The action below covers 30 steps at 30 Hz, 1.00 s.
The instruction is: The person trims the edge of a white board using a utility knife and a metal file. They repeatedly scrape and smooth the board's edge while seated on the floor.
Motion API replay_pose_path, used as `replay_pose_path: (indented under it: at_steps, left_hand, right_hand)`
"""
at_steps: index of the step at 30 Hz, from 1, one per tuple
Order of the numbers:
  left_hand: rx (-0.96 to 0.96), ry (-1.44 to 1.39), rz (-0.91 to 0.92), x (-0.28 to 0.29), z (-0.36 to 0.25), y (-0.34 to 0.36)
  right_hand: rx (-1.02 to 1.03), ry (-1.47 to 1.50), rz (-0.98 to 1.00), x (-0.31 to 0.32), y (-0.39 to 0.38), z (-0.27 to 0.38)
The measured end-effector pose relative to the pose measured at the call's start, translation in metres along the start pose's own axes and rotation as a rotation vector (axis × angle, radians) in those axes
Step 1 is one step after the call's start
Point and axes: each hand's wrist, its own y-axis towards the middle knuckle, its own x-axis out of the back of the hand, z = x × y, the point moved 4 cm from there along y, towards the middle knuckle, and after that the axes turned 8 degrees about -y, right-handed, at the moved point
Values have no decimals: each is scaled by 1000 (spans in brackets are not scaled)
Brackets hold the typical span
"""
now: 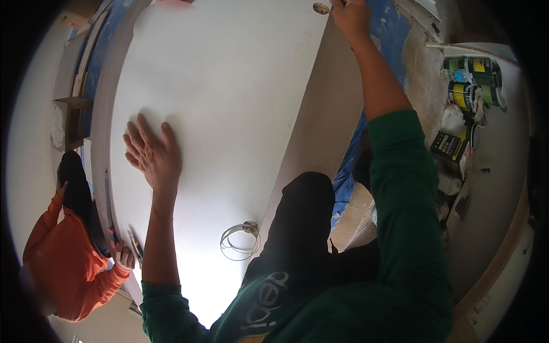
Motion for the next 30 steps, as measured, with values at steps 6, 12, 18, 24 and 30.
replay_pose_path:
  at_steps: [6, 12, 18, 24, 30]
  left_hand:
    - [9, 0, -39, -4, 6, 2]
    - [-38, -39, -61, -1, 7, 4]
    - [-39, -35, -32, 2, 4, 7]
    - [-6, -22, -15, 3, 3, 4]
    - [27, -6, 31, 6, -5, 4]
  right_hand:
    - [-88, 142, 132, 72, -136, 96]
    - [-182, 317, 232, 160, -314, 205]
    - [-74, 508, 293, 208, -394, 246]
    - [-237, 569, 126, 165, -346, 207]
    - [-270, 555, -82, 83, -196, 105]
